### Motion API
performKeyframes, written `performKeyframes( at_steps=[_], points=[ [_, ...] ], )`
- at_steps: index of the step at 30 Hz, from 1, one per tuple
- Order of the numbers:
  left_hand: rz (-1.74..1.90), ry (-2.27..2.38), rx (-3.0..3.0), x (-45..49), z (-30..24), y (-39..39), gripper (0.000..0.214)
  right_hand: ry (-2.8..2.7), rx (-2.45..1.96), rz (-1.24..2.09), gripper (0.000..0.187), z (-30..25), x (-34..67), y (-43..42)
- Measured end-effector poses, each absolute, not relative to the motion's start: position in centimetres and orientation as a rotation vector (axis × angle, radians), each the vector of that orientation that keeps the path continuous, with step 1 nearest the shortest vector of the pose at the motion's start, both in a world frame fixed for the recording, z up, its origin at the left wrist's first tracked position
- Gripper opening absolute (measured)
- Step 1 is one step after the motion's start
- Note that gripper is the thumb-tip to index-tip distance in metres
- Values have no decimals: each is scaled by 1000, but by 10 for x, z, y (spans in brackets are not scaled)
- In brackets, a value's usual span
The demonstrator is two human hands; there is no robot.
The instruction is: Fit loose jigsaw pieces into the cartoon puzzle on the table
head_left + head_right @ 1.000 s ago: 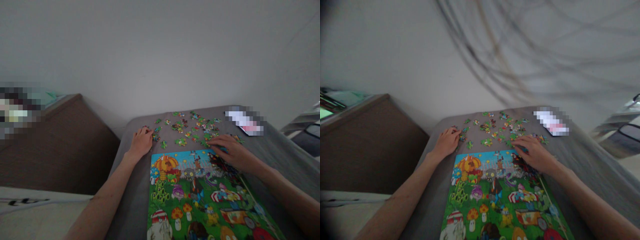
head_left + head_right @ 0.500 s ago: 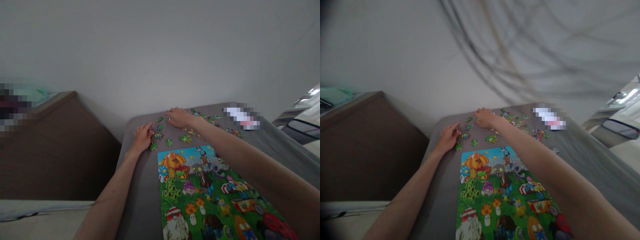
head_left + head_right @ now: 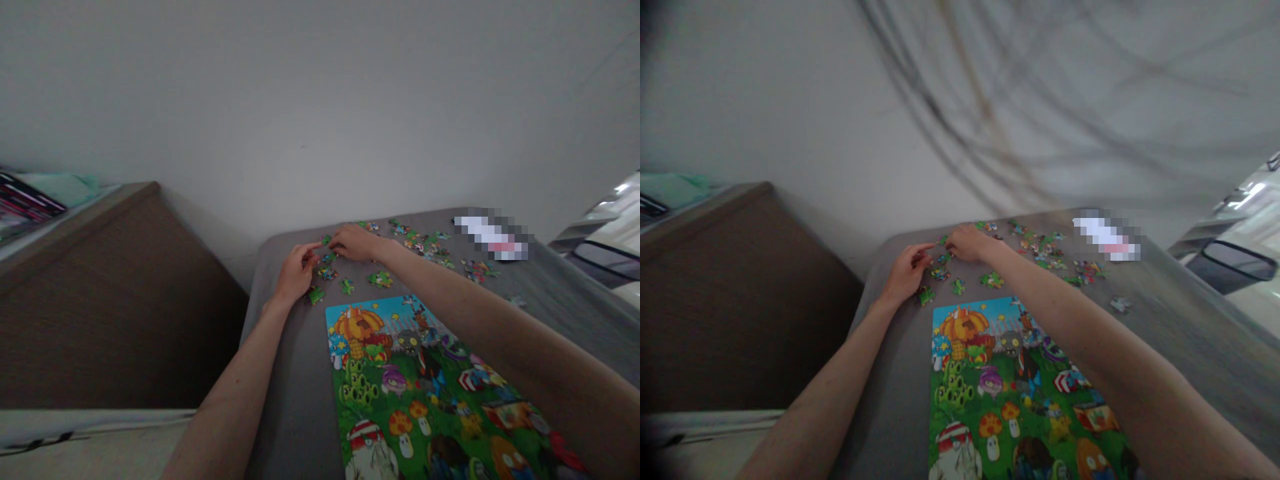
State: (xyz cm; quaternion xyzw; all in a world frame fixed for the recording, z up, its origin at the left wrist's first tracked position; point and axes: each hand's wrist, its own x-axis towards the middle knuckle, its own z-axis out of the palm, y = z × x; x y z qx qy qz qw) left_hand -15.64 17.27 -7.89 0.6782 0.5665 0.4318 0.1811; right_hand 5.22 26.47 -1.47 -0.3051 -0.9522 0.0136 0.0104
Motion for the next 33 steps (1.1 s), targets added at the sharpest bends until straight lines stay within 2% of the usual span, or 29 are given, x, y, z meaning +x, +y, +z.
performKeyframes(
  at_steps=[6, 11, 16, 23, 28, 33],
  points=[
    [1479, 1583, 1620, -160, -75, 178, 34, -2972, -900, 129, 31, -8, 58, 258],
    [1658, 1561, 1331, -163, -67, 177, 32, -2903, -1012, 141, 37, 2, 65, 261],
    [1639, 1551, 1227, -162, -64, 176, 37, -2990, -995, 226, 32, 9, 66, 257],
    [1589, 1538, 1240, -163, -65, 174, 42, -2982, -966, 202, 40, -1, 51, 242],
    [1672, 1547, 1225, -170, -67, 177, 45, -2988, -974, 224, 30, -3, 55, 247],
    [1697, 1554, 1225, -168, -69, 181, 44, -2877, -1130, 223, 45, -1, 49, 260]
  ],
)
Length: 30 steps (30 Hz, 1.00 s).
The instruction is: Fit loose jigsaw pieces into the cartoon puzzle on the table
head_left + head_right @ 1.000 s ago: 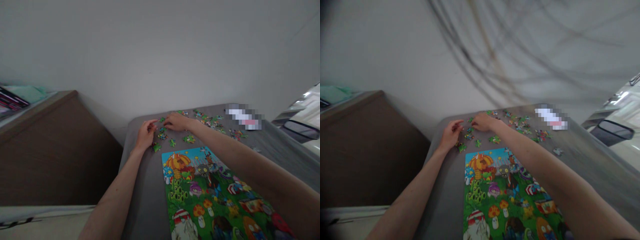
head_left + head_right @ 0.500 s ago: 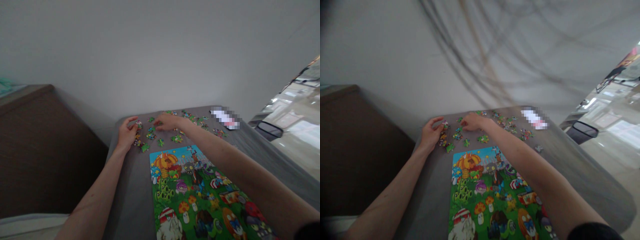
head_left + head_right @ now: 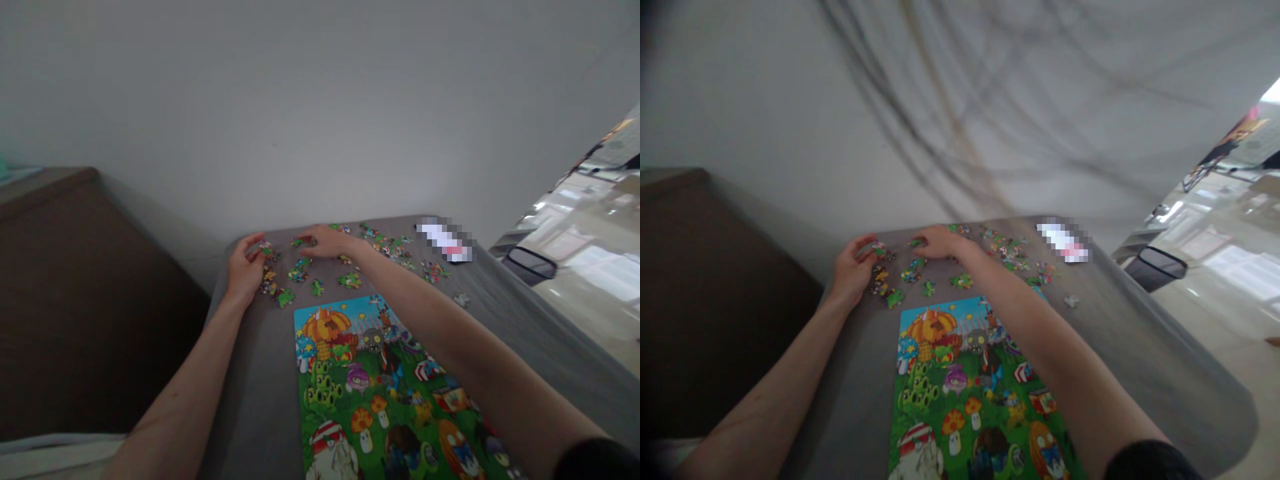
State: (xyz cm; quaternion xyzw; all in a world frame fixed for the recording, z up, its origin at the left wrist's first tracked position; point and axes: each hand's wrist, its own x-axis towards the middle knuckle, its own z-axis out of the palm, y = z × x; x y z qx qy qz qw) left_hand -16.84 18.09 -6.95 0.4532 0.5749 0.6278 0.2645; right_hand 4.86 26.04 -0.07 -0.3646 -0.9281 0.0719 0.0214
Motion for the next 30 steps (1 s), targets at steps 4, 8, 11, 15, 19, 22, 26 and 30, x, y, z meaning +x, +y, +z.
performKeyframes(
  at_steps=[4, 8, 11, 15, 19, 22, 26, 30],
  points=[
    [1649, 1569, 1267, -166, -69, 180, 39, -2737, -1338, 162, 46, -11, 29, 264],
    [1626, 1606, 1298, -166, -66, 178, 38, -2691, -1384, 150, 33, -19, 14, 261],
    [1611, 1621, 1304, -165, -63, 176, 38, -2684, -1346, 122, 28, -12, 16, 254],
    [1570, 1610, 1331, -160, -56, 170, 34, -2635, -1275, 92, 37, 5, 52, 230],
    [1391, 1508, 1452, -147, -43, 151, 29, -2536, -1083, 217, 35, 11, 126, 193],
    [1109, 1341, 1583, -126, -29, 124, 27, -2459, -1077, 267, 35, 1, 188, 172],
    [489, 908, 1934, -89, -4, 84, 19, -2193, -1074, 262, 31, -24, 249, 161],
    [195, 816, 1971, -64, 11, 57, 16, -2072, -1055, 255, 28, -42, 274, 154]
  ],
)
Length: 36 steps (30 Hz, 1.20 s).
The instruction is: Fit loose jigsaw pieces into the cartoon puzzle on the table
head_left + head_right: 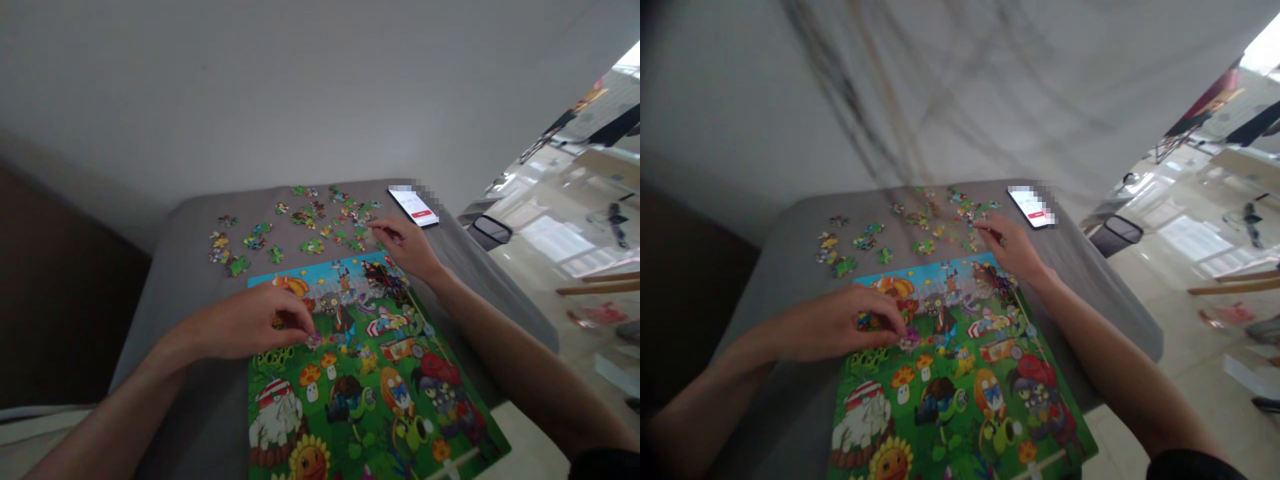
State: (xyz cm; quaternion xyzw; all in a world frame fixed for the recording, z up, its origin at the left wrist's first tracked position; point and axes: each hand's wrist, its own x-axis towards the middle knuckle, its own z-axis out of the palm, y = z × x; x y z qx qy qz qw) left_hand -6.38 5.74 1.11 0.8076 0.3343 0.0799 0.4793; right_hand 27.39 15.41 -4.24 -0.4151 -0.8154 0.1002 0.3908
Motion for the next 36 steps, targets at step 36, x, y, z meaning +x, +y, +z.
performKeyframes(
  at_steps=[36],
  points=[
    [-45, 1098, 2116, -53, -18, 51, 38, -2575, -10, 369, 29, -36, 214, 68]
  ],
)
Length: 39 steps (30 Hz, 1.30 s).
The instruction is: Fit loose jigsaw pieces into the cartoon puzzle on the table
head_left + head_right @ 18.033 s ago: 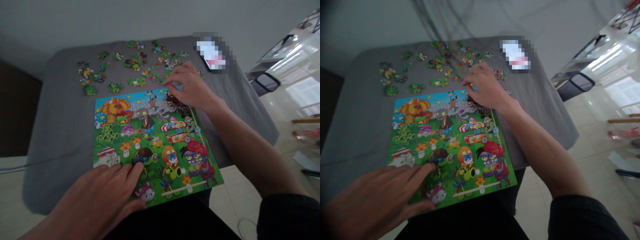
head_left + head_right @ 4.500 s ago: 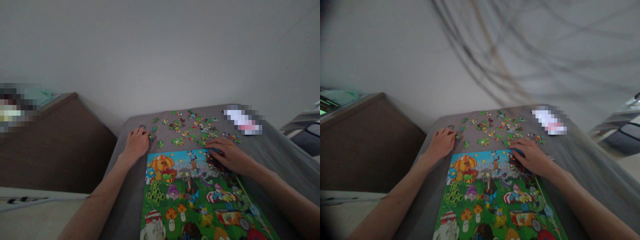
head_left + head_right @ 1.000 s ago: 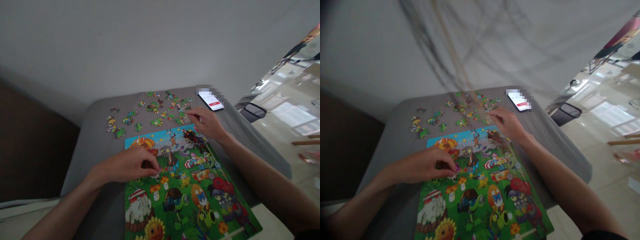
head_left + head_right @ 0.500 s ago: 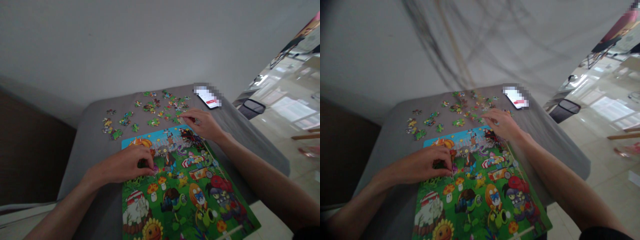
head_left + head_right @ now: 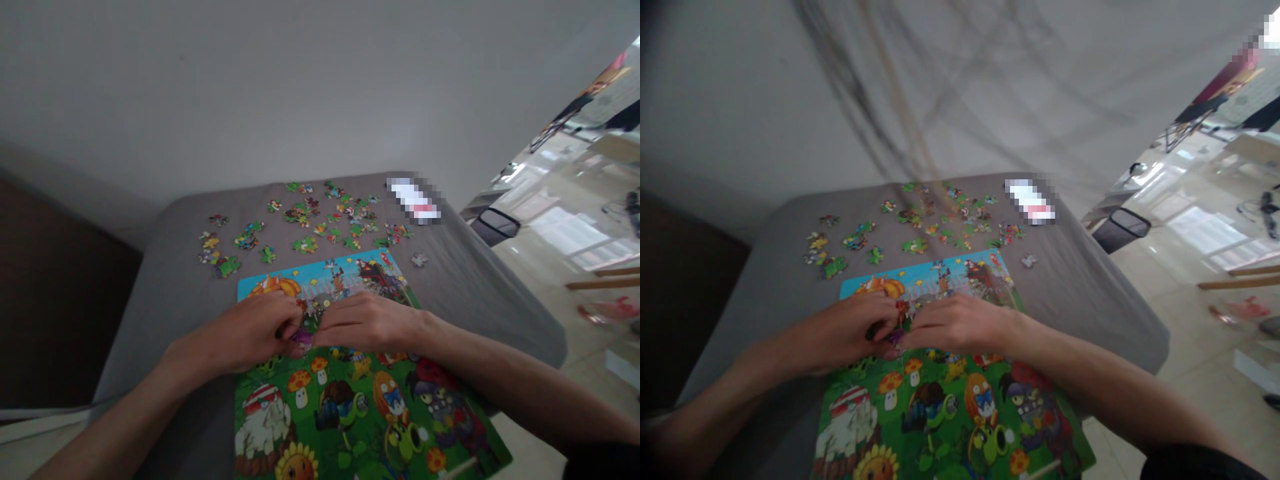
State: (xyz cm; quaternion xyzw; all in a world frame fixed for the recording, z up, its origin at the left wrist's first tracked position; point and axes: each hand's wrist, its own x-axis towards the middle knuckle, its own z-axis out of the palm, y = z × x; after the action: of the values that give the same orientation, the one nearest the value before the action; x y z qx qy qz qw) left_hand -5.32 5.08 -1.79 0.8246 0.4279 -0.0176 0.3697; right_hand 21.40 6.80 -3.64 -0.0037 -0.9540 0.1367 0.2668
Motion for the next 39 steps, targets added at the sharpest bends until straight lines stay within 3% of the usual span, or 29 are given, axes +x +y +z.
performKeyframes(
  at_steps=[8, 16, 27, 39],
  points=[
    [-6, 1028, 2100, -53, -10, 53, 38, -2604, -73, 552, 29, -53, 215, 75],
    [20, 1138, 2116, -46, -15, 48, 44, -2659, -194, 377, 25, -42, 213, 71],
    [-7, 1155, 2128, -41, -12, 38, 28, -2755, -256, 267, 24, -34, 212, 51],
    [7, 1094, 2146, -46, -11, 42, 31, -2895, -218, 486, 22, -20, 211, 46]
  ],
)
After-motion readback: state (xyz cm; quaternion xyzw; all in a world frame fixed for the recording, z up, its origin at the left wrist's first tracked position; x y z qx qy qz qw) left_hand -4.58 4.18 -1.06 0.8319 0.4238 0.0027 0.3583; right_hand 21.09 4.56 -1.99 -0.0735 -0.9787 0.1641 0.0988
